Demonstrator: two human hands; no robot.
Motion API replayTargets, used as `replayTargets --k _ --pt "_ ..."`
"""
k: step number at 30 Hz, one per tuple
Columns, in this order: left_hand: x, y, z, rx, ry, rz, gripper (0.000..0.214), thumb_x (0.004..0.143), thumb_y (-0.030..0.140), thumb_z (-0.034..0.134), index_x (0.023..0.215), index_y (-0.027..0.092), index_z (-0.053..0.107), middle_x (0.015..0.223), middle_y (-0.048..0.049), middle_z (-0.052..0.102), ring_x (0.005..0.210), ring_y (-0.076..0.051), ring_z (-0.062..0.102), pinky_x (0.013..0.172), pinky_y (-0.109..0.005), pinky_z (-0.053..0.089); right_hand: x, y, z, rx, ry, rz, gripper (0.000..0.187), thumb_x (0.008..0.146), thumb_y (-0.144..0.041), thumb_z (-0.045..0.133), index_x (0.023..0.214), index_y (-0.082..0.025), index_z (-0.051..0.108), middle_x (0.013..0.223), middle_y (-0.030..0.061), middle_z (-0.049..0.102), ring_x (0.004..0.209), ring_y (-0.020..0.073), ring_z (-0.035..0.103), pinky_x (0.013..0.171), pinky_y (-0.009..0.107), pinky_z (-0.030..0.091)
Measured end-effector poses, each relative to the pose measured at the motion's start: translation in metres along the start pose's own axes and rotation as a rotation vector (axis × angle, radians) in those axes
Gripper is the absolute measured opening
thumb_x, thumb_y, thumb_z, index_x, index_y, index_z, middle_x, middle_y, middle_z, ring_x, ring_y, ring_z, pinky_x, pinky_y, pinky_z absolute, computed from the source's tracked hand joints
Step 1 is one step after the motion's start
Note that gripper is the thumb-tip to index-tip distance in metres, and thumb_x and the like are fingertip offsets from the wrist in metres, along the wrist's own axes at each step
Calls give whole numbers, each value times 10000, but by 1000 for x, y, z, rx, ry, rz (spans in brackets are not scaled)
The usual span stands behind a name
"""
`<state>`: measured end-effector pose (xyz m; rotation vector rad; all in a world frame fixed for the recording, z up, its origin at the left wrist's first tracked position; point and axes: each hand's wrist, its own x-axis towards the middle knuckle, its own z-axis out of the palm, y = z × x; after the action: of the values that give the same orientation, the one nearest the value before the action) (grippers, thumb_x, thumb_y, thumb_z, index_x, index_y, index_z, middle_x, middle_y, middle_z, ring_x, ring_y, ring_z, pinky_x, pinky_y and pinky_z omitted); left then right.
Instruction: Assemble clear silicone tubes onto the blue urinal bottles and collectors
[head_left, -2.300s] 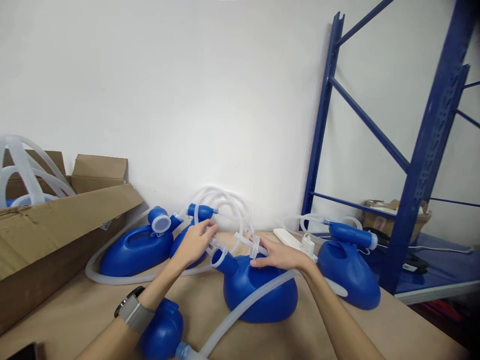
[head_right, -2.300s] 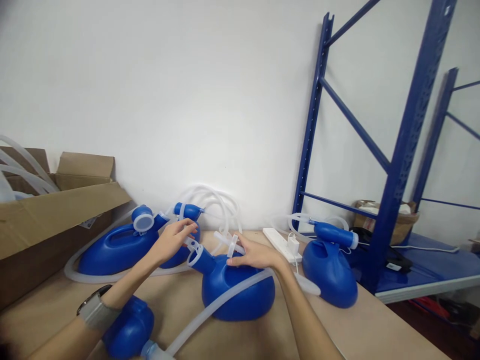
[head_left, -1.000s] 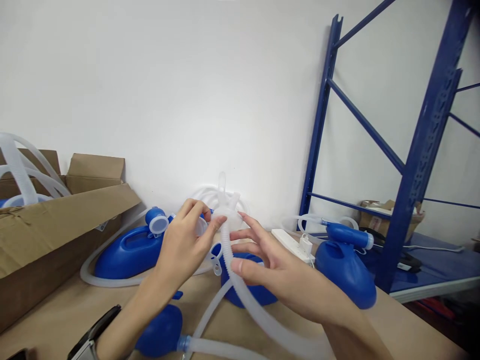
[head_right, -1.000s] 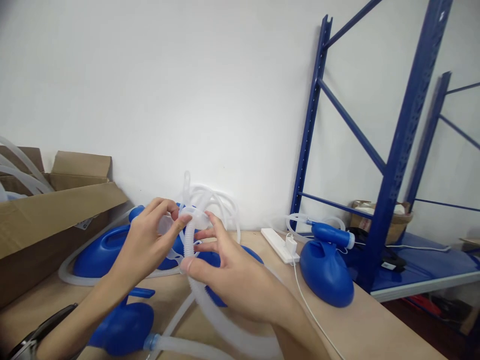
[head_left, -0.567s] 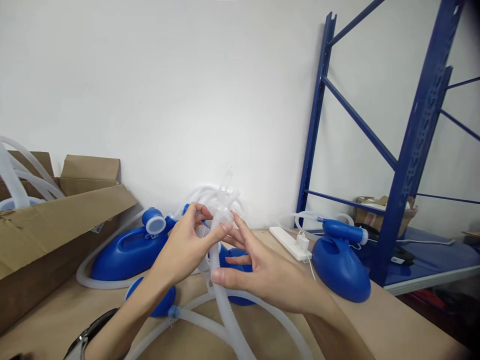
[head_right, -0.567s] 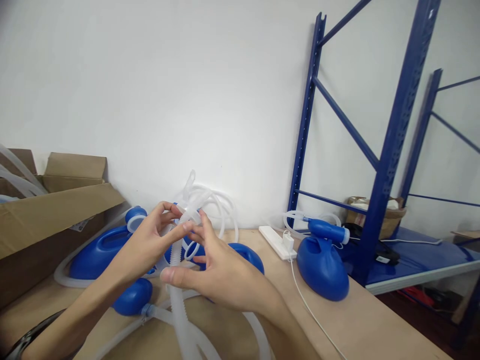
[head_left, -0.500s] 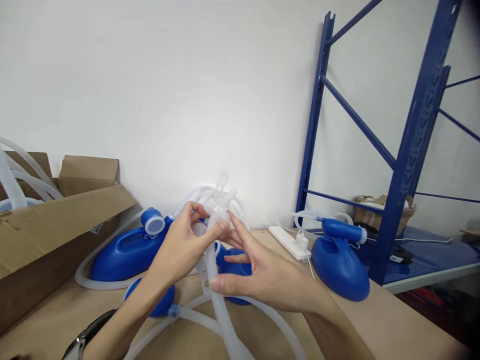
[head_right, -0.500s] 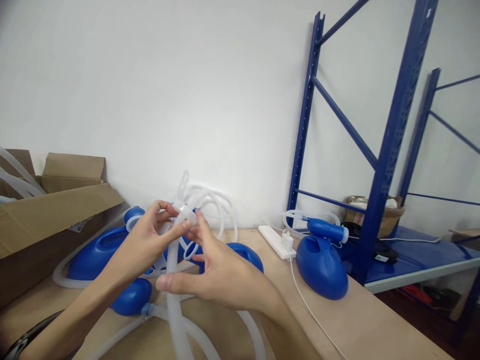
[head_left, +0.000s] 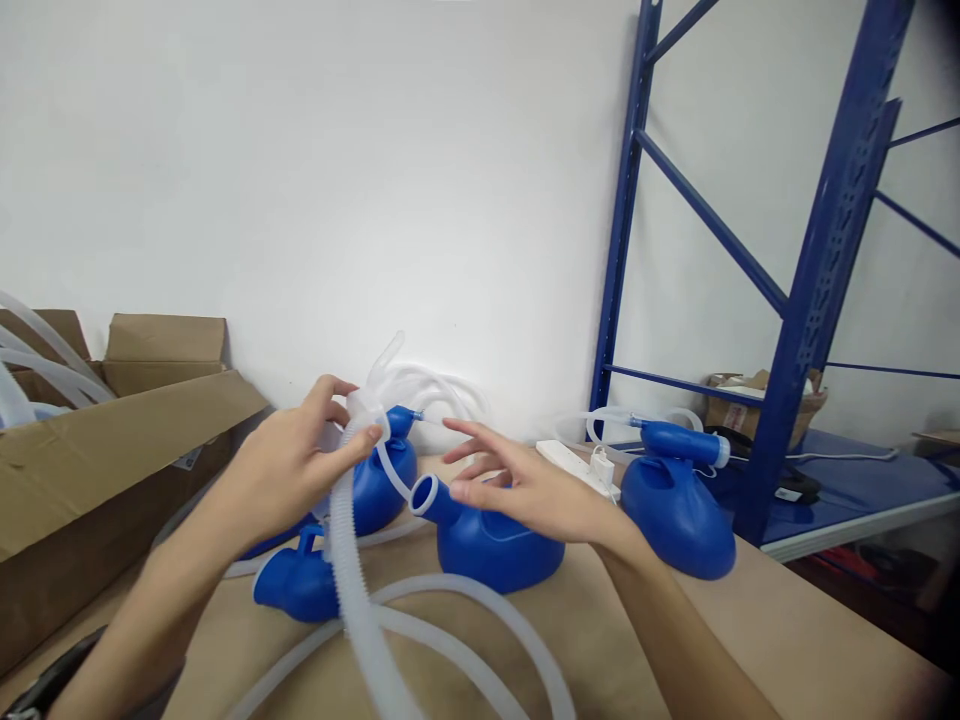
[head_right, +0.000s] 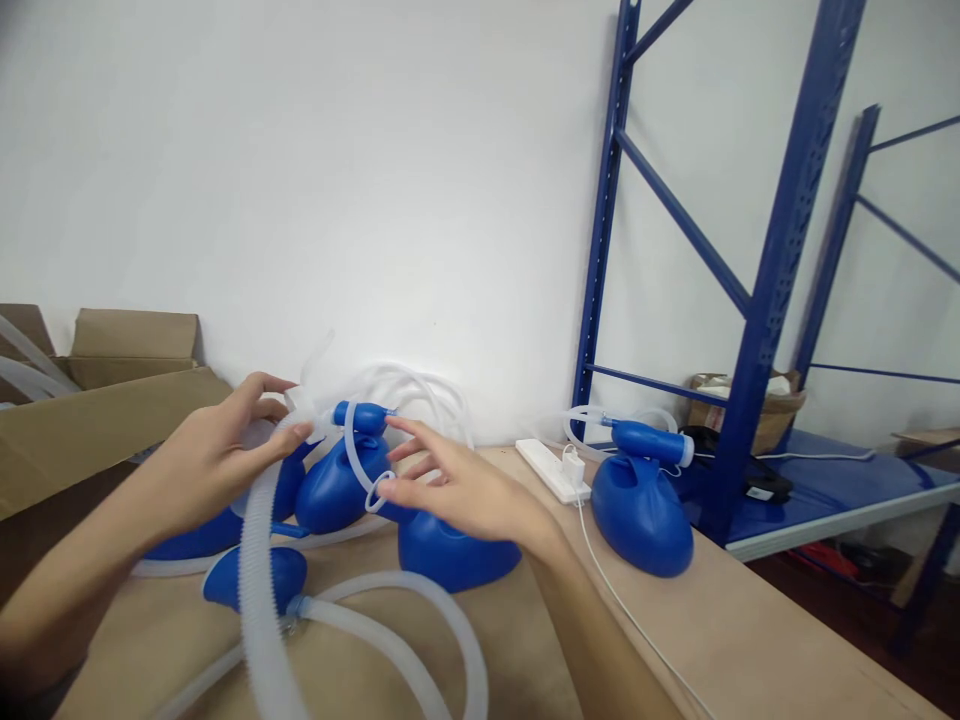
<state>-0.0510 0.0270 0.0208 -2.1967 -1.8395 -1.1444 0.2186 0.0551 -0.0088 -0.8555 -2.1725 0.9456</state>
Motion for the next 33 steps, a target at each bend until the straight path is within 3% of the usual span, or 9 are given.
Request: replayTargets --k 3,5,8,13,19,24,26,29,33 --pt "9 -22 -6 48 -178 20 590 837 787 409 1150 292 479 954 -20 741 833 -270 674 790 -351 454 1 25 -23 -406 160 102 677 948 -519 582 1553 -275 400 1478 123 544 1332 324 532 1135 500 382" --pt "13 -31 -2 111 -260 29 585 848 764 402 1155 275 492 899 -20 734 819 -270 667 760 -335 440 3 49 -38 -514 65 167 740 932 -530 584 1562 -192 391 1568 148 445 1429 340 425 1197 489 299" --pt "16 -34 14 163 -369 38 582 856 715 408 1157 232 526 869 -36 725 807 -271 664 728 -327 434 6 84 -52 -448 -136 258 849 901 -617 571 1580 -160 347 1601 144 397 1462 315 391 1208 435 306" --pt "14 -29 50 138 -652 112 422 884 591 438 850 217 631 859 -53 725 810 -259 670 698 -316 451 12 105 -50 -437 -233 291 872 847 -656 618 1526 -139 437 1564 166 449 1416 340 452 1178 439 352" --pt "8 -21 88 115 -513 249 381 926 489 407 913 210 666 983 -93 733 942 -280 669 808 -353 471 20 107 -32 -501 -197 270 731 814 -538 692 1403 -134 534 1378 192 593 1297 369 520 1119 510 374" --pt "2 -6 92 121 -400 186 315 940 458 414 958 232 634 1006 -86 734 1016 -327 669 703 -342 426 23 102 -23 -518 -179 270 780 823 -596 677 1424 -123 519 1412 220 561 1316 395 510 1120 539 366" --pt "2 -5 92 97 -363 165 285 933 455 443 1021 240 609 1003 -72 731 1001 -313 673 687 -332 414 21 93 -21 -510 -169 245 852 831 -596 680 1498 -122 442 1519 224 466 1415 395 420 1171 533 310" --pt "5 -9 96 35 -309 190 266 936 430 452 1086 242 565 886 -35 708 869 -259 672 674 -317 405 20 76 -12 -449 -103 64 876 852 -544 700 1572 -195 344 1590 166 401 1483 342 343 1207 492 273" --pt "10 -14 100 -30 -245 212 238 924 379 465 1065 212 559 765 -12 655 740 -221 639 662 -311 402 26 62 9 -372 40 -152 674 907 -476 683 1502 -243 464 1418 115 606 1255 284 592 1079 416 428"
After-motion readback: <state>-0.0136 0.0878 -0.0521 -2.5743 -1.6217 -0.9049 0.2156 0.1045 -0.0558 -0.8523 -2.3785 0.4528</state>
